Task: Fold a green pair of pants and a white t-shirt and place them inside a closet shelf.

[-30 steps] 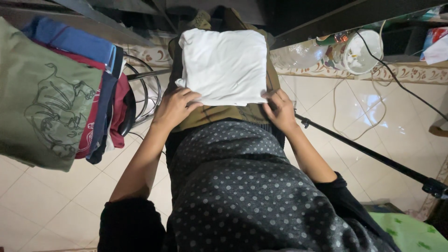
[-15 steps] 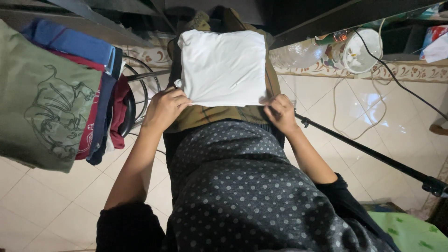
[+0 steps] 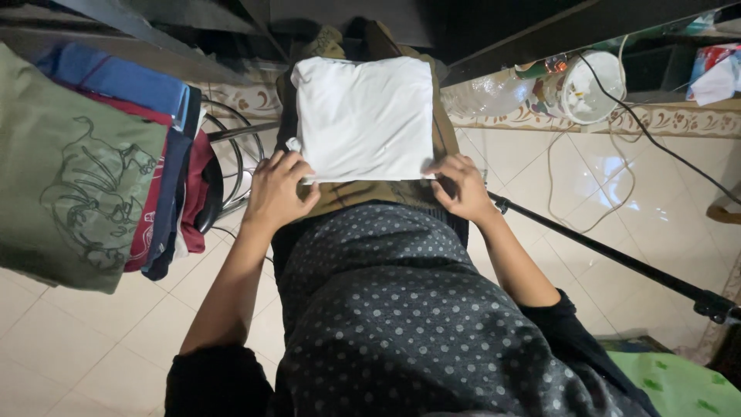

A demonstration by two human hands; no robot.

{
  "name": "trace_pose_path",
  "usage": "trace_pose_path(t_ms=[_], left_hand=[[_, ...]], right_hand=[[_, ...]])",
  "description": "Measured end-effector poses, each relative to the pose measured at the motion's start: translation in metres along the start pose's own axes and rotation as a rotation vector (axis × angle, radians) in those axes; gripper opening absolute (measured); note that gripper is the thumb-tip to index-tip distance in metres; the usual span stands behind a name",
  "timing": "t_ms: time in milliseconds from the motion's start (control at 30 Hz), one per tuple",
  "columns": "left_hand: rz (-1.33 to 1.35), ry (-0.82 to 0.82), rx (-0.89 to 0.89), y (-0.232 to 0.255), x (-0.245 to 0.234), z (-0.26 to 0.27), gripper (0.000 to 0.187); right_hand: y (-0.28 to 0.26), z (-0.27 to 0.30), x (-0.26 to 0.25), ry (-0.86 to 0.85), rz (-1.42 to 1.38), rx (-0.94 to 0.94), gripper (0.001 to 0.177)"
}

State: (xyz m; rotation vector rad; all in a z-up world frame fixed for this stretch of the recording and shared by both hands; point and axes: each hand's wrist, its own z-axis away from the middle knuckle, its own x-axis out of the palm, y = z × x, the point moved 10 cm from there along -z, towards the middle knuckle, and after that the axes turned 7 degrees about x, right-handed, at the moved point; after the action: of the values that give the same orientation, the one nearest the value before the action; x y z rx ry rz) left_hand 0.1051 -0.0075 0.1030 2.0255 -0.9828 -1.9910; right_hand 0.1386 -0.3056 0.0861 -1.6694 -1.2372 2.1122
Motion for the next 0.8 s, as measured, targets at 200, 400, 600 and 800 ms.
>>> trace_pose_path(t_ms=[200, 400, 600, 800], left_hand=[[0.049, -0.052, -0.042, 0.018, 0.063, -0.061, 0.033], [-0.157, -0.216, -0.084, 0.002, 0.145, -0.098, 0.062], [-0.161, -0.305, -0.318, -0.052, 0.140, -0.071, 0.065], [-0.150, -0.117, -0.372, -0.067, 0.123, -0.062, 0.072]], right_hand=[[-0.018, -0.042, -0.011, 0.168, 0.051, 0.162, 0.037], [0.005, -0.089, 0.071, 0.093, 0.400, 0.117, 0.063], [0.018, -0.086, 0.081, -0.117, 0.432, 0.294, 0.064], [0.033, -0.076, 0.051, -0.013, 0.234, 0.373, 0.057]])
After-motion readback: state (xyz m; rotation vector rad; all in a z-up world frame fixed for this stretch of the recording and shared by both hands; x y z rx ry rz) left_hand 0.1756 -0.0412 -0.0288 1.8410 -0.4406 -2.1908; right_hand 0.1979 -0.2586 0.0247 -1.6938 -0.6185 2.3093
